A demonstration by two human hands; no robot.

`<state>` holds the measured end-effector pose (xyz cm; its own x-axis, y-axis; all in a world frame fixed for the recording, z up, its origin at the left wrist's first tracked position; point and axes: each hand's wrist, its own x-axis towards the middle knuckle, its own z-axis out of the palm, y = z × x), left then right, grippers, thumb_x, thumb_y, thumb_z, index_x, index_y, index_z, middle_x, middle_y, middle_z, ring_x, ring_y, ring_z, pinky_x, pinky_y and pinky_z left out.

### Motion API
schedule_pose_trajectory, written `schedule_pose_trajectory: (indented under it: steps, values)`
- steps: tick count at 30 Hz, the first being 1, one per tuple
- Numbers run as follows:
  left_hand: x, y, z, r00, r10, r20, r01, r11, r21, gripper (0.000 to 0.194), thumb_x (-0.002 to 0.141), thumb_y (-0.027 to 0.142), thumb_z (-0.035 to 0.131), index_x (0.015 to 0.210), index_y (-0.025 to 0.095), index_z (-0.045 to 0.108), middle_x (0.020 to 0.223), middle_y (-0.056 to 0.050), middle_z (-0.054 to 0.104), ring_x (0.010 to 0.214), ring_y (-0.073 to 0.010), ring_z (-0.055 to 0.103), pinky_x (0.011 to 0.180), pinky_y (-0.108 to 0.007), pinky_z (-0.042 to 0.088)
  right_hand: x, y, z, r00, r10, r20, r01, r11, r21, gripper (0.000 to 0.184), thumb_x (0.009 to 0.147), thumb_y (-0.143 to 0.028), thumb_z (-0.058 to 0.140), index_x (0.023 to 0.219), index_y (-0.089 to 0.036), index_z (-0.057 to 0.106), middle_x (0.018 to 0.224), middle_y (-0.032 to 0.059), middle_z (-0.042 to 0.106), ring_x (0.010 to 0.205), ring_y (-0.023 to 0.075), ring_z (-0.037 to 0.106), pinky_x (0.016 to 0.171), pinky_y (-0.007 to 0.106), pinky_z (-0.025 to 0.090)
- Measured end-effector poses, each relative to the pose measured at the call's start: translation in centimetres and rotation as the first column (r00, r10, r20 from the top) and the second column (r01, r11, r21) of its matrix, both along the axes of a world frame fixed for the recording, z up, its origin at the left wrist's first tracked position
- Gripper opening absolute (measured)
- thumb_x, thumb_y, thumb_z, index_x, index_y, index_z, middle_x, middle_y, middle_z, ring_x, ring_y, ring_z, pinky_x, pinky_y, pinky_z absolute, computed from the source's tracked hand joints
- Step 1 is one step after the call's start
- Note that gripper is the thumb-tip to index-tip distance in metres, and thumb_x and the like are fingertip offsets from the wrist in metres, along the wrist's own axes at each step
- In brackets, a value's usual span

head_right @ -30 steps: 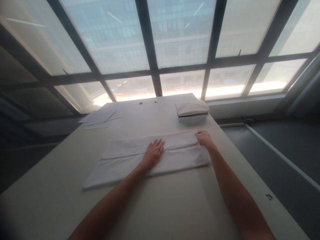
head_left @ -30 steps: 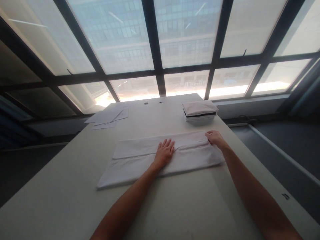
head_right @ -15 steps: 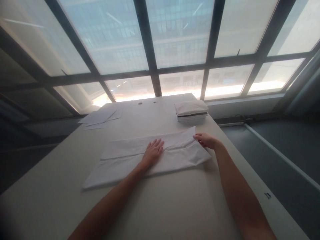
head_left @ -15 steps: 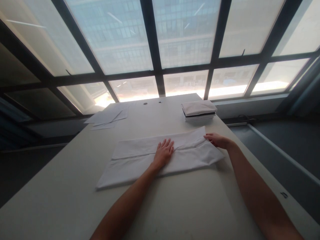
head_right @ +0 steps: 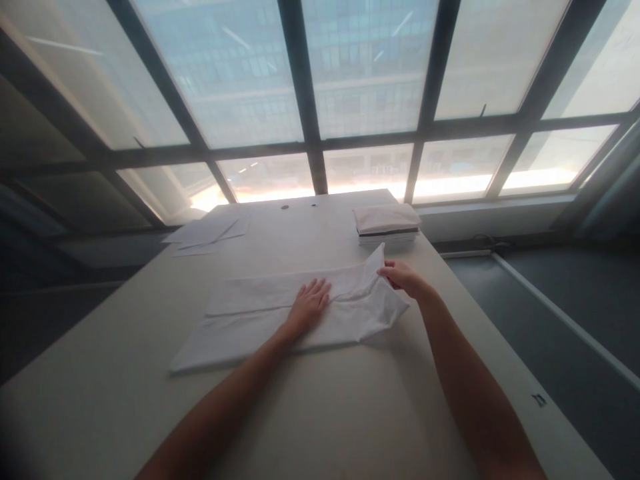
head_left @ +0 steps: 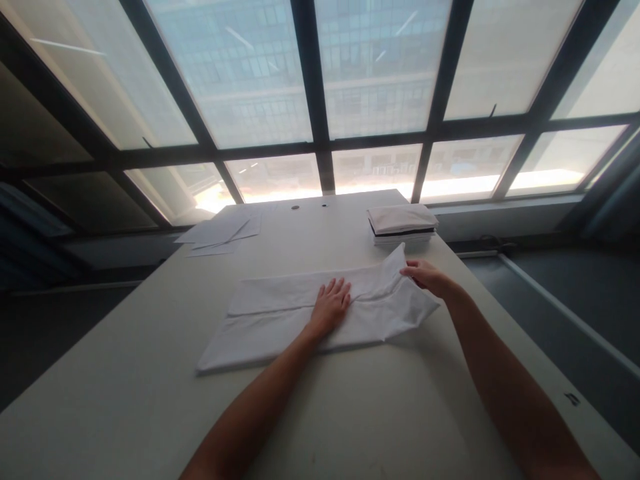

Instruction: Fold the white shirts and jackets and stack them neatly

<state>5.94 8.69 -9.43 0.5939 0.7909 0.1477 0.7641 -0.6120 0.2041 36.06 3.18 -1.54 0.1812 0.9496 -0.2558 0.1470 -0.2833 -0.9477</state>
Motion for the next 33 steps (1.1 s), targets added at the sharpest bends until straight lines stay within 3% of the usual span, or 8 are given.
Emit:
schedule_pose_trajectory:
  steps: [7,11,14,17,22,27,30,33]
  values:
    - [0.0,-0.2,0.3,0.999,-0.008,0.034,0.009,1.000,-0.020,0.048,0.106,0.038,0.030,0.150,0.026,0.046,0.160,-0.007,0.037,0.150,-0.0303,0.027,0.120,-0.057,0.019,-5.6,2.1,1.6,0.960,0.010,0.279,-0.036,0.996,0.086,0.019,0.071,-0.018,0.063,0.085,-0.010,0.074,0.055,-0.0009,0.060,0.048,0.0101,0.050,0.046,0.019,0.035]
    - [-0.2,-0.7,0.7,0.973,-0.220,0.068,0.223,0.974,-0.040,0.049,0.106,0.043,0.033,0.153,0.034,0.038,0.164,-0.004,0.029,0.152,-0.0284,0.020,0.120,-0.058,0.016,-8.7,3.4,1.5,0.814,0.027,0.581,-0.129,0.983,0.134,0.013,0.072,-0.022,0.064,0.073,-0.012,0.074,0.059,0.0035,0.065,0.061,0.0164,0.061,0.053,0.021,0.040]
    - [-0.1,-0.7,0.7,0.921,-0.359,0.150,0.372,0.925,-0.076,0.045,0.105,0.037,0.038,0.149,0.034,0.046,0.160,-0.003,0.037,0.150,-0.0252,0.026,0.122,-0.055,0.014,-11.0,4.1,1.2,0.671,0.055,0.740,-0.158,0.985,0.069,0.017,0.075,-0.025,0.064,0.077,-0.012,0.076,0.070,0.0110,0.071,0.074,0.0226,0.068,0.064,0.024,0.046]
    - [0.2,-0.1,0.4,0.893,-0.208,0.399,0.291,0.943,-0.159,0.044,0.102,0.026,0.040,0.143,0.025,0.054,0.143,-0.008,0.058,0.135,-0.0236,0.051,0.118,-0.047,0.029,-13.1,4.4,0.5,0.594,0.089,0.800,-0.153,0.988,0.004,0.022,0.078,-0.026,0.065,0.087,-0.011,0.078,0.087,0.0186,0.075,0.087,0.0281,0.071,0.074,0.028,0.050]
    - [0.4,1.3,-0.2,0.628,0.214,0.748,0.124,0.921,-0.368,0.049,0.105,0.029,0.026,0.144,0.012,0.049,0.109,-0.013,0.075,0.098,-0.0210,0.071,0.091,-0.036,0.054,-15.9,4.4,-2.0,0.569,0.104,0.816,-0.181,0.983,0.001,0.024,0.081,-0.028,0.064,0.092,-0.012,0.078,0.091,0.0195,0.076,0.090,0.0300,0.072,0.077,0.031,0.053]
    - [0.5,1.6,-0.5,0.651,0.223,0.725,0.089,0.926,-0.366,0.044,0.099,0.026,0.043,0.139,0.013,0.055,0.104,-0.009,0.075,0.097,-0.0192,0.069,0.094,-0.032,0.051,-16.4,4.3,-3.8,0.608,0.119,0.785,-0.257,0.965,0.052,0.024,0.084,-0.024,0.057,0.090,-0.013,0.078,0.087,0.0167,0.076,0.087,0.0258,0.071,0.077,0.030,0.052]
    - [0.7,1.6,-0.4,0.659,0.216,0.721,0.110,0.920,-0.377,0.046,0.096,0.025,0.048,0.140,0.016,0.054,0.097,-0.005,0.074,0.088,-0.0171,0.068,0.089,-0.031,0.052,-15.6,4.1,-4.0,0.803,0.161,0.573,-0.254,0.963,0.085,0.033,0.083,-0.020,0.051,0.104,-0.012,0.075,0.075,0.0096,0.073,0.069,0.0195,0.068,0.067,0.027,0.051]
    - [0.9,1.3,-0.2,0.613,0.195,0.766,0.193,0.902,-0.385,0.043,0.094,0.030,0.056,0.135,0.017,0.060,0.096,-0.007,0.074,0.084,-0.0169,0.069,0.082,-0.030,0.054,-14.4,3.6,-4.0,0.974,0.176,0.143,-0.198,0.967,0.158,0.048,0.079,-0.022,0.047,0.122,-0.013,0.067,0.068,0.0016,0.068,0.056,0.0143,0.060,0.058,0.025,0.049]
